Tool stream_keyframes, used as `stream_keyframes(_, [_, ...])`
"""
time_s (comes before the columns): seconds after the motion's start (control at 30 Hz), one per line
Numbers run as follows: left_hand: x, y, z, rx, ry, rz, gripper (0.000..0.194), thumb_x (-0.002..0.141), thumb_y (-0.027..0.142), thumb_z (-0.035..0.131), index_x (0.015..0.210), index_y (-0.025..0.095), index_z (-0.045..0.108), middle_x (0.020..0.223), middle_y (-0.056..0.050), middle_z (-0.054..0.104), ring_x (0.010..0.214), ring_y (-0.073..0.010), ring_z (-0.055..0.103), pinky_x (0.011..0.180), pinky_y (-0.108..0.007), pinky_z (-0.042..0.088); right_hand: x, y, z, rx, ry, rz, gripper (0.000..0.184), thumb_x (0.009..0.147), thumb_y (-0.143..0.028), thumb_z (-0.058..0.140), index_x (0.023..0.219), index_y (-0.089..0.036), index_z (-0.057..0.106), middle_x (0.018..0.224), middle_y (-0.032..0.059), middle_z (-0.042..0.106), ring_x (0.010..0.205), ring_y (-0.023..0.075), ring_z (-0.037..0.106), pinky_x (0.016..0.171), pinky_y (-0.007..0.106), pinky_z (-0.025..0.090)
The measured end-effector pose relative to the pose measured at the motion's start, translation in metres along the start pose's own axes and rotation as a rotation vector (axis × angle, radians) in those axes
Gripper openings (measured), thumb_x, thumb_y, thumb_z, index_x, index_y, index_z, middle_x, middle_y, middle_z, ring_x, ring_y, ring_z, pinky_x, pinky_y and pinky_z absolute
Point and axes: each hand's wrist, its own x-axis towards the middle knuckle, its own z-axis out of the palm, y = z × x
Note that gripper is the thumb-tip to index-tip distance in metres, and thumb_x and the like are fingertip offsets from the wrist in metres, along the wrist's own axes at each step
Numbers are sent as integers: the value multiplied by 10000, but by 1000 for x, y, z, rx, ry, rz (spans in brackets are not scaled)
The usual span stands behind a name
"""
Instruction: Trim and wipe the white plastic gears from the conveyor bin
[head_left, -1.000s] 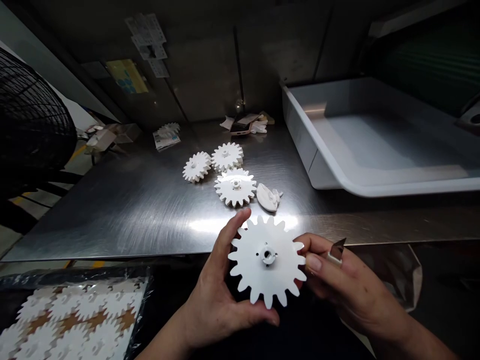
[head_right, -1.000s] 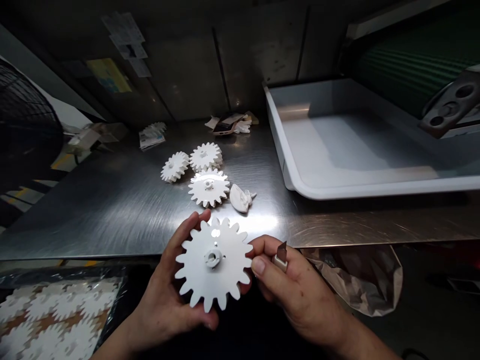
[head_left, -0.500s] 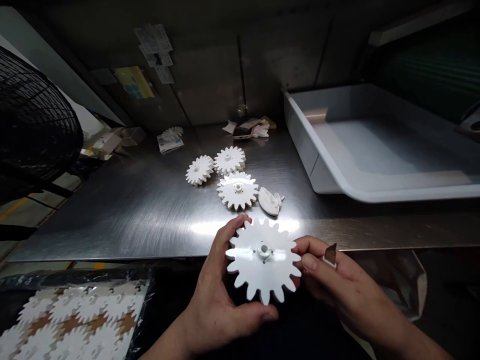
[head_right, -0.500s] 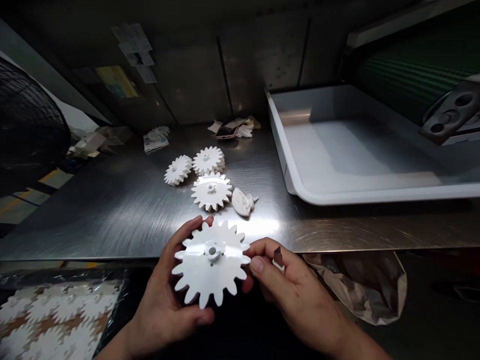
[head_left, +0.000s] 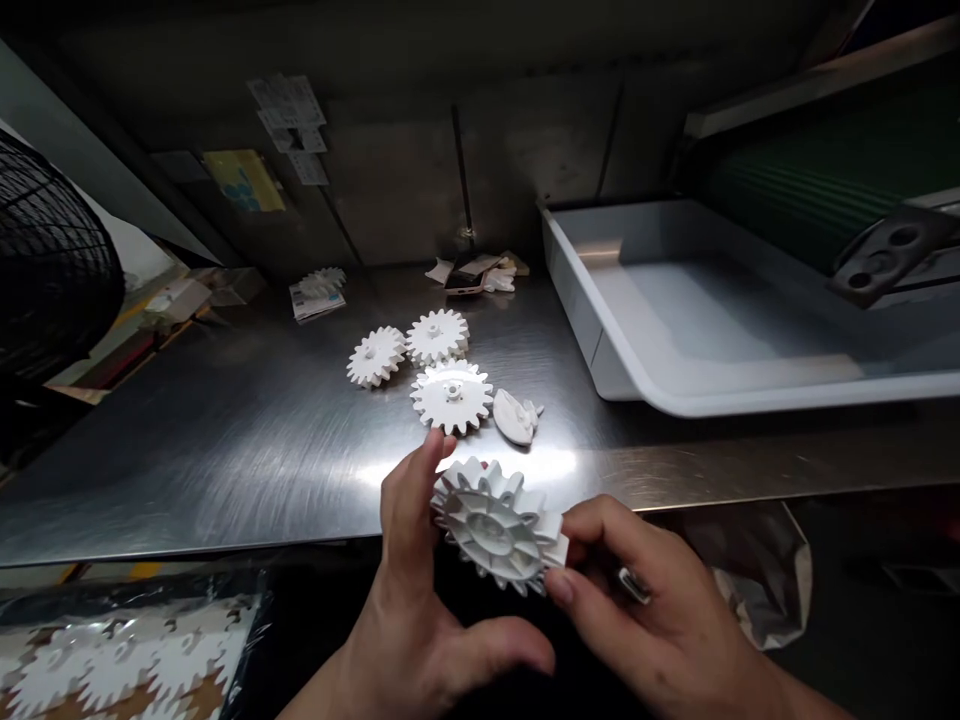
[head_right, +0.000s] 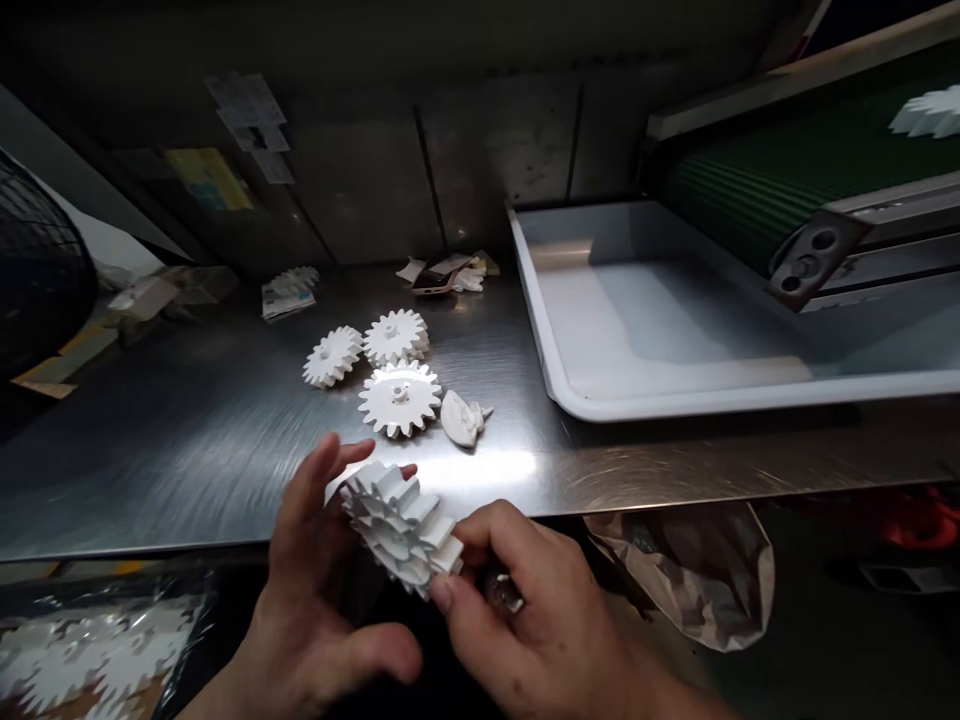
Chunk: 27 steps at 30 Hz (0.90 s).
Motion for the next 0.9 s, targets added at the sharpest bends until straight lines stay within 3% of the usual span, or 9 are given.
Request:
stream_keyframes(0.1, [-2,3,5,186,-25,172,1196,693,547,807,1571,222,63,1549,-173,172,1407,-367,245,1160,-515,307,2,-5,3,223,-39,186,101,894,-237,602,830,-224,524,705,-56,532,591,102,490,524,198,398])
stream_keyframes(0.27, [0,14,-2,284,-75,117,1038,791,235,757,1570,185,73,1487,-145,293,1361,-285,321,1152,-425,341,3,-7,-8,170,-157,185,72,916,-251,605,944,-242,539,828,-32,576,695,129,521,615,230,426])
stream_keyframes(0.4, [6,19,-13,278,-202,67,1031,799,242,731,1572,189,51,1503,-134,307,1376,-282,318,1160,-417,329,0,-4,-22,-189,-195,74,287,935,-460,622,1097,-253,506,1024,19,605,850,200,570,727,319,429])
stream_keyframes(0.53, [10,22,-18,283,-302,67,1007,809,242,697,1572,176,42,1529,-132,284,1398,-282,291,1177,-426,301,-3,0,-24,-491,-150,-64,377,994,-582,445,1031,-216,527,946,35,595,826,231,541,705,356,360])
stream_keyframes(0.7, [12,25,-17,258,-344,102,1018,787,205,693,1573,190,46,1520,-120,306,1383,-272,320,1167,-409,330,-2,1,-21,-551,-177,-129,401,1041,-527,357,932,-198,558,813,18,566,733,207,489,635,334,273])
stream_keyframes(0.9, [13,26,-19,222,-394,68,1046,772,214,701,1575,250,32,1532,-110,313,1385,-306,326,1149,-478,365,-2,3,-21,-541,-213,-122,423,1036,-536,364,823,-201,509,800,17,557,719,195,481,629,330,264])
